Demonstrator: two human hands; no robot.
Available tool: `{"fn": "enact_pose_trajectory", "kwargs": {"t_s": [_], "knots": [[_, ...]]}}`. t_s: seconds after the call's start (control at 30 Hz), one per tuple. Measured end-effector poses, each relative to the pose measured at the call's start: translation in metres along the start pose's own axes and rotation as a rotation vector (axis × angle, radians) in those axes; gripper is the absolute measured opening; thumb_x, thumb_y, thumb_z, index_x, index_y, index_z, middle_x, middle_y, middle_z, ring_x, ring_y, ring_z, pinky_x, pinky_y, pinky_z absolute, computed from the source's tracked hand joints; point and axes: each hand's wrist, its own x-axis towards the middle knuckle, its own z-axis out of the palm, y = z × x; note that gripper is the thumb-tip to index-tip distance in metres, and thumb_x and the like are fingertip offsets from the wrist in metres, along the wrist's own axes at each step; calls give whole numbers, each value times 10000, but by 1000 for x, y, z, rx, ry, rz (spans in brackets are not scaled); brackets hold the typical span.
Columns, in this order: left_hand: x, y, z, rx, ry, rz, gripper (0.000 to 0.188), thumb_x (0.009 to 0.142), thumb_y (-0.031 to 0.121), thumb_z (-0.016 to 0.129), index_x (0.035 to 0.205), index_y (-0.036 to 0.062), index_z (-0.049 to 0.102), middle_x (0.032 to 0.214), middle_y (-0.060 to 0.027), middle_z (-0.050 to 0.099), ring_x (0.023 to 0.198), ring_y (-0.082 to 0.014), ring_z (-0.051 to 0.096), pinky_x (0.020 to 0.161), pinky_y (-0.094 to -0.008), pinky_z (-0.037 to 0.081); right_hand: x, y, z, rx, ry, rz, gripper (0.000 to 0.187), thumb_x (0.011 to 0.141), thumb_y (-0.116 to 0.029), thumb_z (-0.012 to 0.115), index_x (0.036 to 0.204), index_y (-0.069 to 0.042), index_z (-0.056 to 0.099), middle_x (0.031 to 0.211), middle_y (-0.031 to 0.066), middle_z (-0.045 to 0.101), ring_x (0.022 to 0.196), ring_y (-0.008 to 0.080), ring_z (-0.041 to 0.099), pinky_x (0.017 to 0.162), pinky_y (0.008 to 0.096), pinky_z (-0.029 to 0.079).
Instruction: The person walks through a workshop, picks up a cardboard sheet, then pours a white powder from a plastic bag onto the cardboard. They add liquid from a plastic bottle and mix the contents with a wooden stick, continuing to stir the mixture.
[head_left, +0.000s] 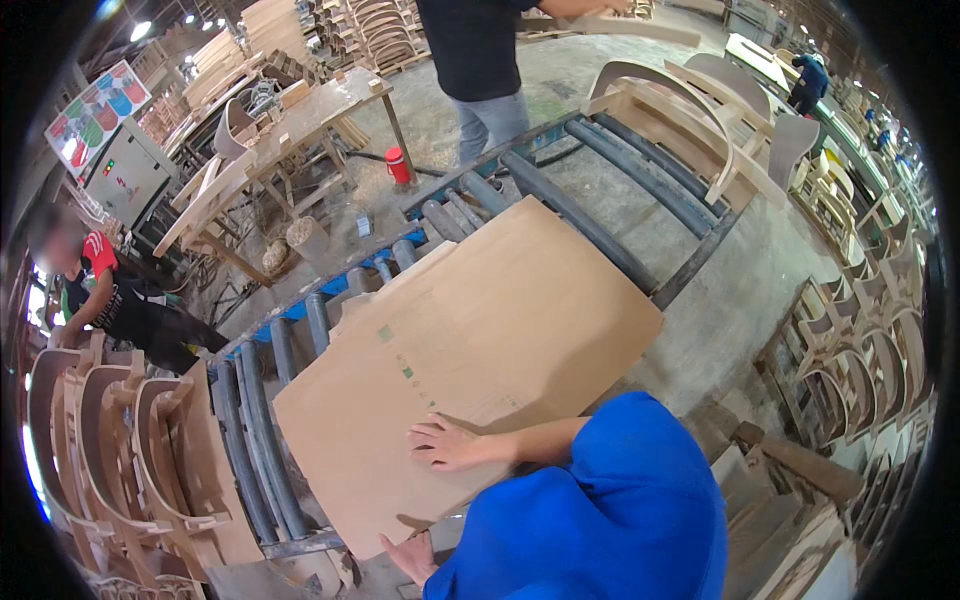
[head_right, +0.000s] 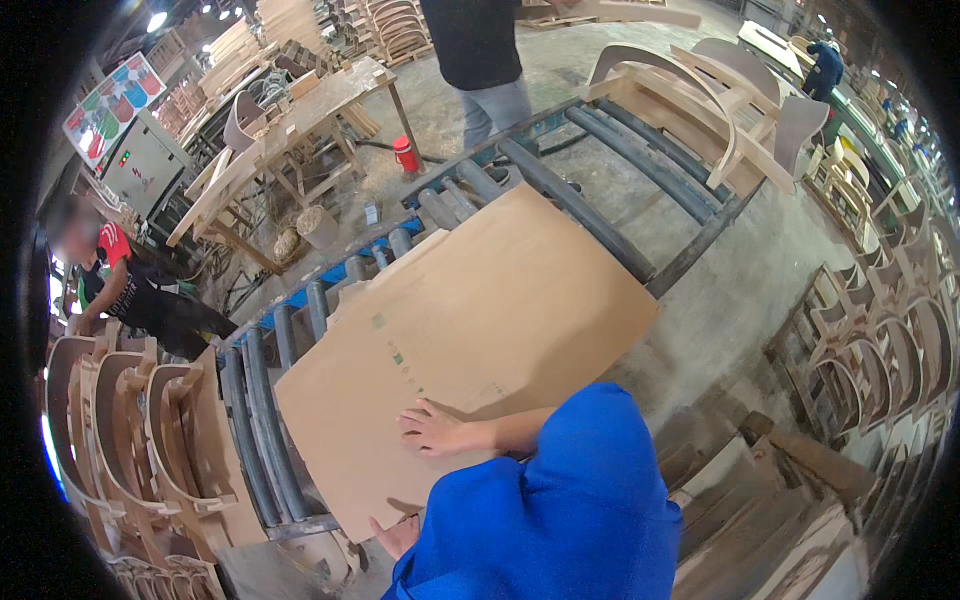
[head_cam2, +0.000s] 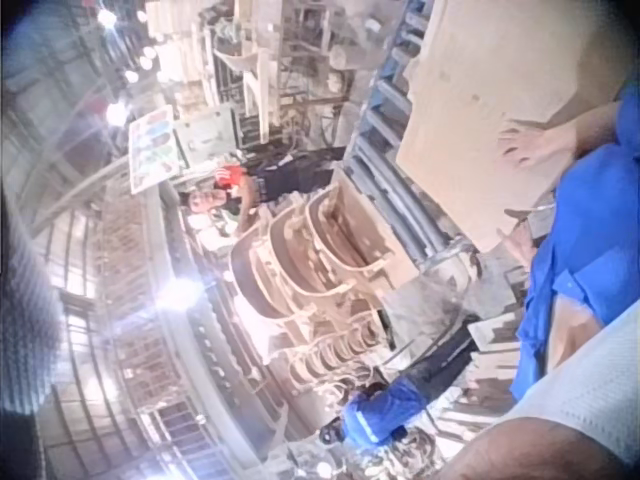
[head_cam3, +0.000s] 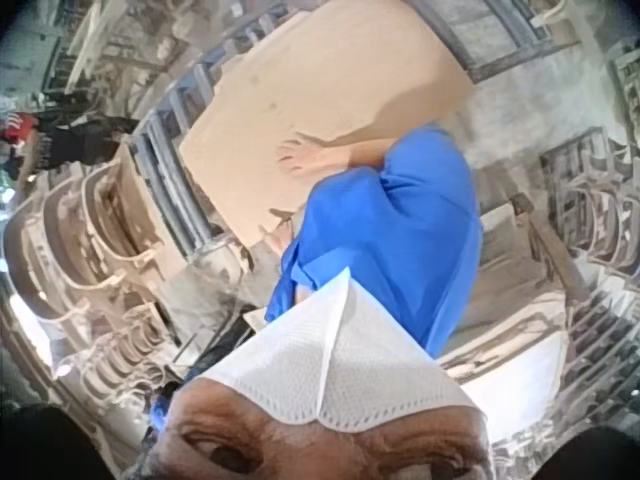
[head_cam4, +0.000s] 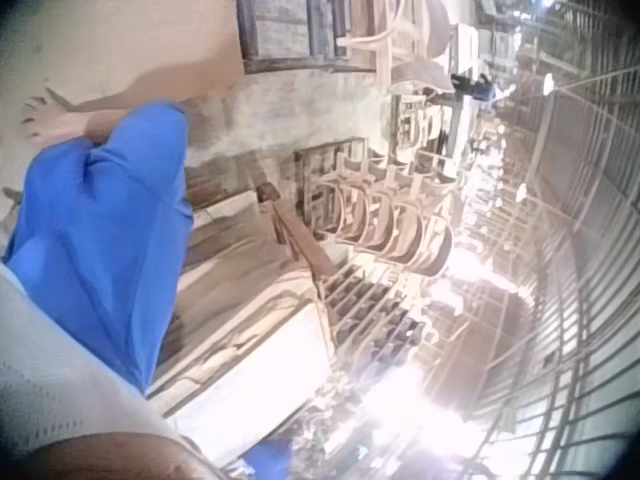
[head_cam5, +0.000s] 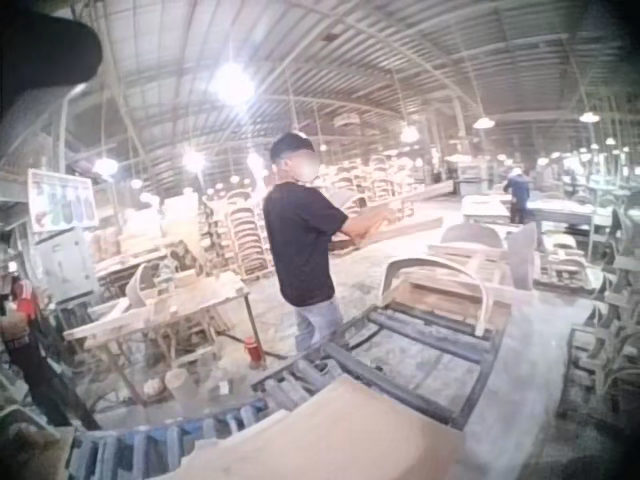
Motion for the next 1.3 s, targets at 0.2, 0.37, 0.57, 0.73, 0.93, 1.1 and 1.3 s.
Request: {"fn": "enact_pose_trajectory", "kwargs": {"t_s": [0.2,0.37,0.57,0.73,0.93,1.1,1.3], "knots": [[-22,60,40,141,-256,62,682,842,497,557,1312,33,388,1338,-108,416,1235,-231,372,992,-352,319,43,-23,-12,-76,152,183,388,786,-306,594,1122,-122,537,1255,152,449,1240,310,352,1019,528,235],[-38,99,76,541,-288,238,629,902,446,501,1362,41,362,1435,-132,335,1300,-243,352,1022,-374,310,95,-29,-24,-92,67,368,386,781,-200,600,1155,-117,551,1261,150,460,1226,329,372,1009,507,295],[-58,81,65,684,-296,148,536,909,382,529,1343,92,405,1266,-76,539,1147,-195,518,962,-330,376,92,-87,-1,173,145,225,252,773,-109,608,1021,-75,631,1114,149,565,1100,337,493,934,433,401],[-59,48,21,752,-108,133,482,916,351,526,1328,123,424,1220,-16,566,1073,-123,536,932,-288,385,56,-122,38,413,-57,-20,238,758,-62,600,992,-75,640,1041,118,606,940,299,590,781,375,491],[-76,28,-10,784,25,441,464,915,260,546,1279,-8,446,1196,-98,541,1075,-148,504,927,-283,404,29,-124,58,458,-481,-171,207,835,-145,529,1009,-79,618,880,145,622,785,336,620,621,436,495],[-85,23,-8,784,75,500,475,912,262,545,1291,-3,435,1216,-118,535,1125,-166,490,950,-304,395,31,-113,61,425,-634,-219,226,853,-164,494,1023,-104,631,877,154,636,794,339,622,660,440,495],[-97,42,-15,993,164,466,528,882,327,534,1300,22,430,1174,-187,573,1106,-244,541,924,-327,415,53,-123,79,376,-744,-245,216,838,-180,513,992,-107,645,918,154,644,806,350,622,683,443,494]]}}
